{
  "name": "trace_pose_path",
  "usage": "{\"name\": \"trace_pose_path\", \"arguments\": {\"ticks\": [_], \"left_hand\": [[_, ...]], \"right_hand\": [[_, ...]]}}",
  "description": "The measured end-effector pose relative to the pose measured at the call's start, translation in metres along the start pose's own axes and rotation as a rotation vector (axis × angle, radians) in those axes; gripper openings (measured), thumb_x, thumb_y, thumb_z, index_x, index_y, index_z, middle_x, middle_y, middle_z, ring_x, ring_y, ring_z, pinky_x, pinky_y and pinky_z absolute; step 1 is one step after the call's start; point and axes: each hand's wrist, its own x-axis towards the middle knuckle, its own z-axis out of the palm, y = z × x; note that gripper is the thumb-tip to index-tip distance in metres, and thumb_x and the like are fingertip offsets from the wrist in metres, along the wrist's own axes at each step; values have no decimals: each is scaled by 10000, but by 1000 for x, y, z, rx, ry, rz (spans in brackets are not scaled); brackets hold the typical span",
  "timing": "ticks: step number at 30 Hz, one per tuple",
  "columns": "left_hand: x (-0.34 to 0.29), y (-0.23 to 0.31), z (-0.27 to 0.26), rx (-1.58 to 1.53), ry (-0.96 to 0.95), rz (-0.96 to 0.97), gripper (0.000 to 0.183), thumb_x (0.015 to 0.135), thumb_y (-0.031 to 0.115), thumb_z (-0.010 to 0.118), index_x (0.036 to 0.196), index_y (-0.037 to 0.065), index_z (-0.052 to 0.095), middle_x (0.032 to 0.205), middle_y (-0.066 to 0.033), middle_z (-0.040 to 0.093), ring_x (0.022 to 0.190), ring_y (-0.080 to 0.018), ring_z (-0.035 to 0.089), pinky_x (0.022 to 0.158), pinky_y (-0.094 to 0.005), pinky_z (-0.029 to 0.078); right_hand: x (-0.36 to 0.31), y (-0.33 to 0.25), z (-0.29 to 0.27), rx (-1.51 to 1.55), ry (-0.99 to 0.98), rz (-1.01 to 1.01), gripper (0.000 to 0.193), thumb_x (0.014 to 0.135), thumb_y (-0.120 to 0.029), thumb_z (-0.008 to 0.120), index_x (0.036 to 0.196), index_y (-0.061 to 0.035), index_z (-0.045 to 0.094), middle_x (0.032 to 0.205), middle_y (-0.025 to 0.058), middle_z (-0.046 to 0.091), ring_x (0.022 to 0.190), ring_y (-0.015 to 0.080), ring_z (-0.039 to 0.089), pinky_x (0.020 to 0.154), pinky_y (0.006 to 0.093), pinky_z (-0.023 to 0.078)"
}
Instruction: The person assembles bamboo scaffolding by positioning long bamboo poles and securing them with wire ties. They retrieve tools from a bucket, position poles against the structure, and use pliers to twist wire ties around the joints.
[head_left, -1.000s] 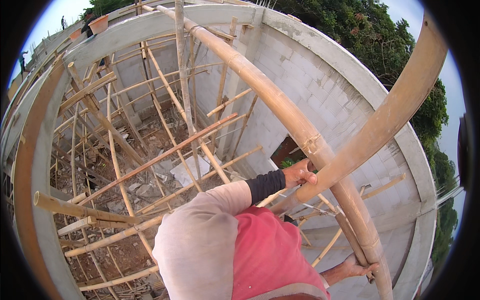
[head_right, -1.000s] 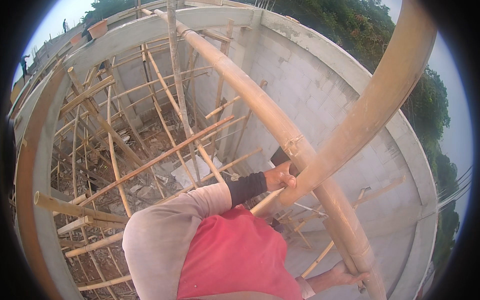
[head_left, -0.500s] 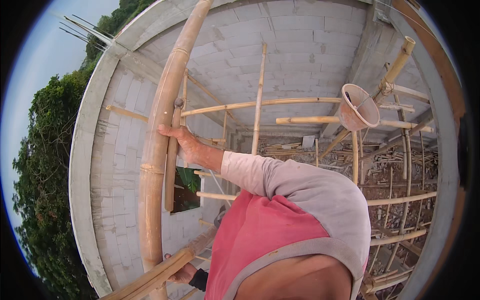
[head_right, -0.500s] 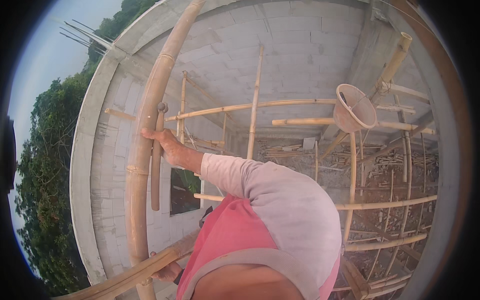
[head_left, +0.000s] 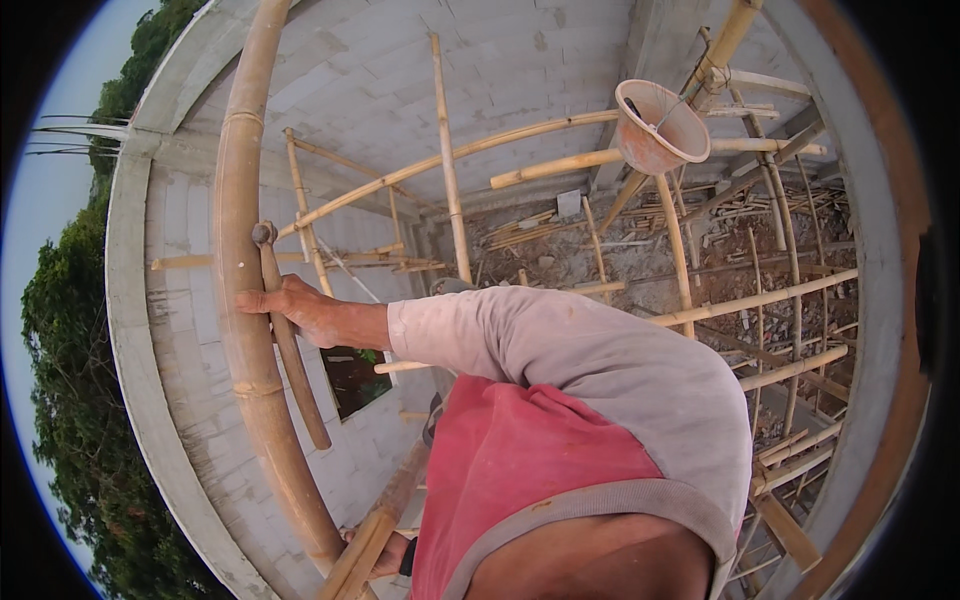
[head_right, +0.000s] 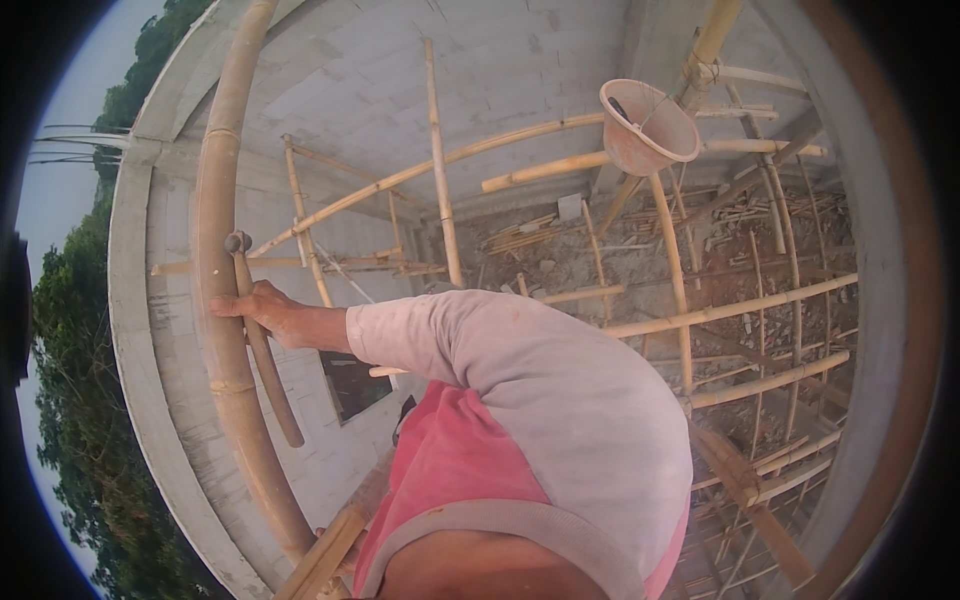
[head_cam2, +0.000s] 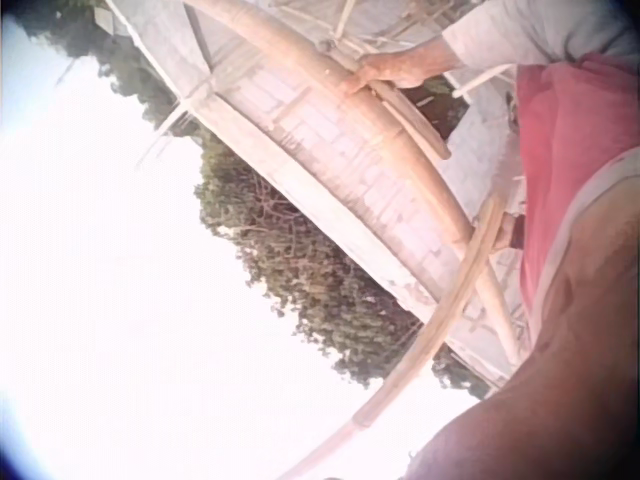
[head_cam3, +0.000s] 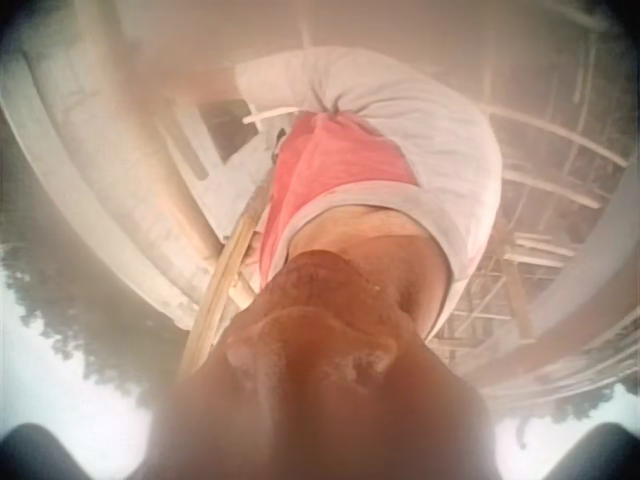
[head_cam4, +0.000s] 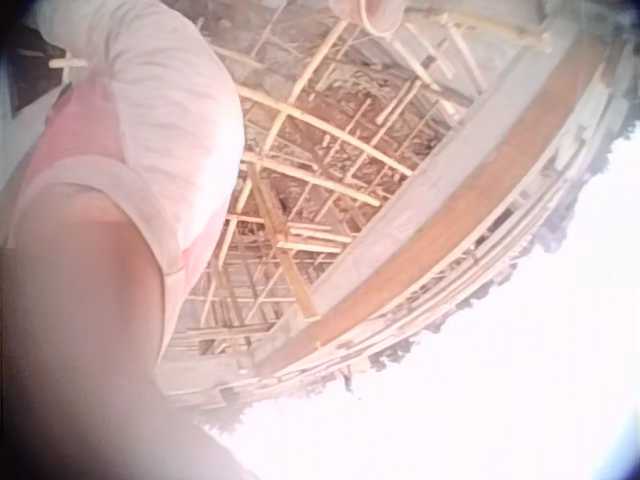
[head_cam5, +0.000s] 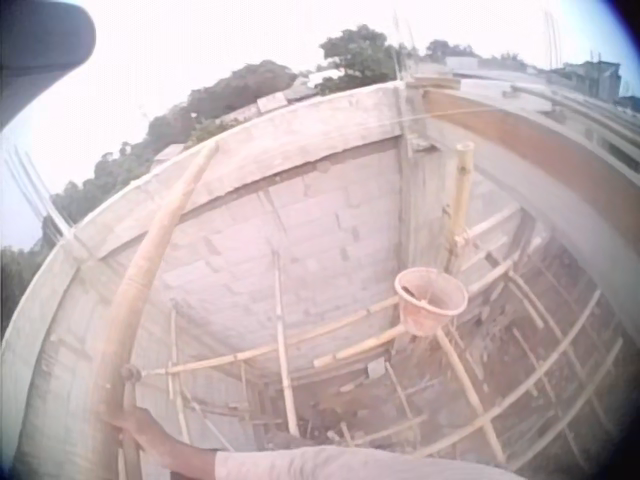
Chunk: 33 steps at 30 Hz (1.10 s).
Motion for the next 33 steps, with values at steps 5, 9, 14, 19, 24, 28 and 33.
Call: {"name": "trace_pose_path", "arguments": {"ticks": [5,9,14,19,24,28,33], "left_hand": [[9,-5,6,-5,-1,-3,699,753,452,780,1312,93,564,1147,-113,655,1087,-302,606,907,-493,534],[11,-6,10,4,9,-9,698,757,465,773,1308,91,562,1137,-110,653,1075,-295,606,901,-488,533],[10,-11,19,18,20,-39,699,762,480,763,1303,89,559,1125,-106,649,1059,-288,606,893,-481,531],[23,-14,32,21,-36,-116,700,766,496,754,1298,86,556,1113,-102,645,1044,-280,606,885,-475,529],[27,-17,46,68,-68,-208,701,771,511,745,1293,84,554,1101,-98,642,1028,-272,606,877,-468,528],[26,-16,61,111,-75,-262,703,775,524,737,1289,82,551,1091,-95,639,1016,-266,606,871,-463,526],[24,-15,74,154,-63,-291,706,779,539,728,1283,79,549,1079,-91,636,1000,-258,606,863,-456,524]], "right_hand": [[9,2,-15,-20,12,-15,753,815,-548,773,1253,23,550,1175,177,592,1083,280,588,798,415,505],[-10,-18,-40,-9,73,87,687,860,-485,754,1252,37,543,1143,198,596,914,260,633,703,372,488],[-70,-76,-161,-258,571,-10,406,896,-293,754,1105,31,627,821,101,670,592,127,610,495,251,459],[-157,-219,-351,-649,1395,-324,240,848,-142,726,963,60,668,813,114,670,619,158,637,516,283,504],[-253,-358,-497,-1626,1844,40,460,739,-380,667,952,20,749,953,255,726,988,403,692,918,447,519],[-276,-404,-530,-1835,1891,217,450,756,-396,650,969,-14,758,992,200,740,997,363,696,918,418,513],[-291,-423,-553,-1874,1869,382,453,752,-395,654,963,-8,758,977,185,745,987,338,696,923,396,506]]}}
